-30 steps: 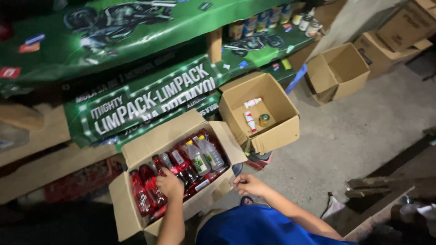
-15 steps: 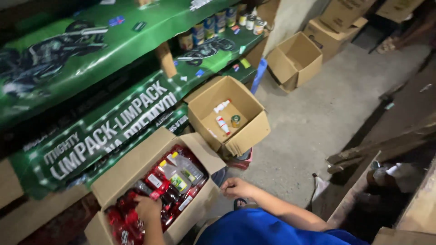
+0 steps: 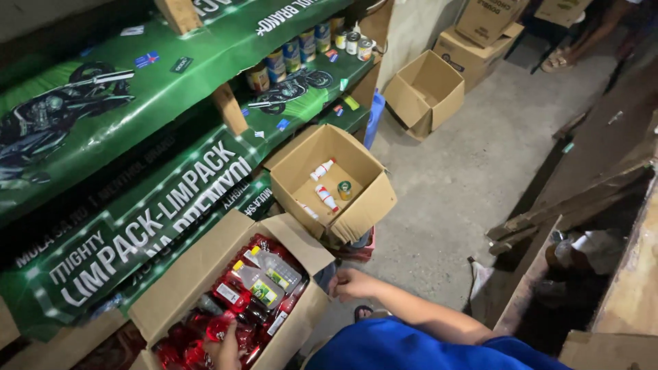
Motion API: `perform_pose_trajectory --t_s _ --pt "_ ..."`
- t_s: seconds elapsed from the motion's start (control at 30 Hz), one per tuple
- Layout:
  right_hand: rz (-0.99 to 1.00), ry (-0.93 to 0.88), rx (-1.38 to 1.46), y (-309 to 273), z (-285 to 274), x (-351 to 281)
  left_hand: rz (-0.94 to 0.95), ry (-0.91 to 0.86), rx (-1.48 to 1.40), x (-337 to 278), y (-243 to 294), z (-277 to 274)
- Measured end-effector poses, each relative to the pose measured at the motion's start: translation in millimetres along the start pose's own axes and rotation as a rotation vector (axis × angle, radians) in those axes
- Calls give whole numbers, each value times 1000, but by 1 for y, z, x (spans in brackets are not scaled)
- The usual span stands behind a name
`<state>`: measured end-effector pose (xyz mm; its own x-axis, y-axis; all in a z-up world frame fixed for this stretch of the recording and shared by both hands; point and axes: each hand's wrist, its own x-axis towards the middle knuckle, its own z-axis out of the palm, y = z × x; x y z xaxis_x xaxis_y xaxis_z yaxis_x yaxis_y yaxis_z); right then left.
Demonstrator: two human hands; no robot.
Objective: Packing and organizing bottled and canned goods into cardboard boxes on the floor of a storage room.
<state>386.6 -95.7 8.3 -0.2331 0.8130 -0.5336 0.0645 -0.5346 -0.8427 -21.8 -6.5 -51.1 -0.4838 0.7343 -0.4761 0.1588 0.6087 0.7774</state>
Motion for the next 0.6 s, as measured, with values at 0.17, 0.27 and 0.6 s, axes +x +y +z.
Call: perform_pose_trajectory --t_s 0.17,0.27,0.6 --pt "-221 -111 112 -31 8 2 90 -268 -360 5 -17 28" --pt "-232 -114 27 -76 27 -10 294 -420 -417 -39 8 47" --pt "-186 -114 -147 -146 99 -34 614 -813 -483 -131 56 70"
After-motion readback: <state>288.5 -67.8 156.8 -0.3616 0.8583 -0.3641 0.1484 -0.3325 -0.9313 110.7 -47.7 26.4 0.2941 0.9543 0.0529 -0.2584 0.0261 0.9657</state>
